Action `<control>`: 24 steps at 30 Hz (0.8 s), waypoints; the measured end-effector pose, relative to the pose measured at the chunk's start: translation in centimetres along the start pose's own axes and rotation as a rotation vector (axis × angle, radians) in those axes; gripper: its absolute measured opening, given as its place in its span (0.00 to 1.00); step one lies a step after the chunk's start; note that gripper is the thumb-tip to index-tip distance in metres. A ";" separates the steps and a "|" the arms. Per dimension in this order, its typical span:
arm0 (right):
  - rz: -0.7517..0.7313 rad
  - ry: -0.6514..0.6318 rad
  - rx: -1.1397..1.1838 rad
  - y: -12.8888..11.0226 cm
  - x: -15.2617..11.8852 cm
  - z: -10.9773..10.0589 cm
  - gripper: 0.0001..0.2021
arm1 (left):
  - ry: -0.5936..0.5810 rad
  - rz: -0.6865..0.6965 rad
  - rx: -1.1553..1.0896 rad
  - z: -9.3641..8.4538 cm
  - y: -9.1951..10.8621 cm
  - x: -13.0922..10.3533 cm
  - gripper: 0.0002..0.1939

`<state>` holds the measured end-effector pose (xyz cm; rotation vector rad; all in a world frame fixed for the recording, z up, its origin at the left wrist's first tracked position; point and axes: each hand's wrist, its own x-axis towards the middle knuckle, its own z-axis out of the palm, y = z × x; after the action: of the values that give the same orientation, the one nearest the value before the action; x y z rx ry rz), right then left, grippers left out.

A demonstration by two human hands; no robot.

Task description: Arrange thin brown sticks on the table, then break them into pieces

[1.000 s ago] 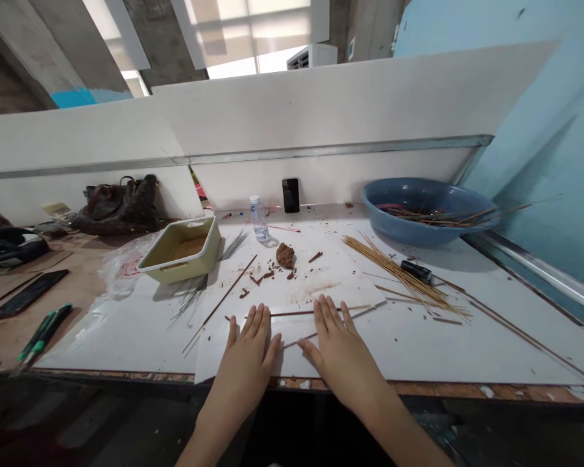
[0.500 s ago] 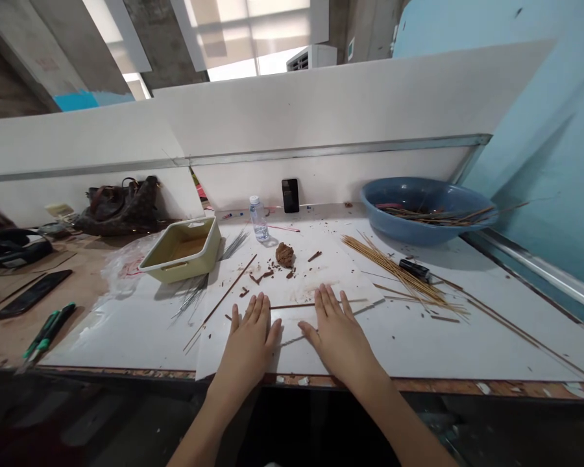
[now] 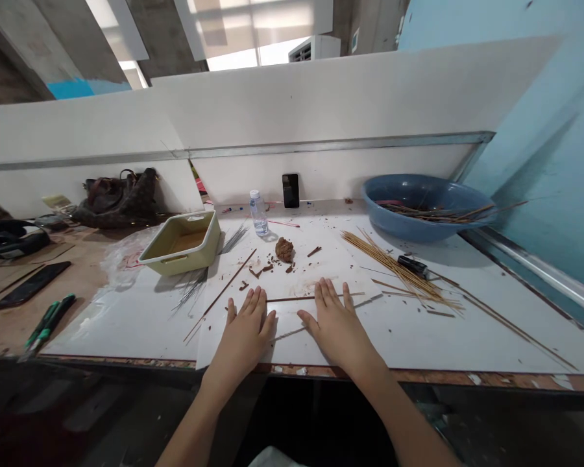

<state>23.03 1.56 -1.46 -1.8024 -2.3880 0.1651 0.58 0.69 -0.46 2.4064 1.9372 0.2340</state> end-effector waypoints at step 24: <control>-0.013 0.030 -0.010 0.1 -4.0 1.2 0.45 | -0.020 0.021 0.019 0.3 -0.6 -3.8 0.31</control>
<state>23.93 -2.27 -2.87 -1.7806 -2.3839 0.1243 -0.76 -2.90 -1.17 2.4323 1.9150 0.1922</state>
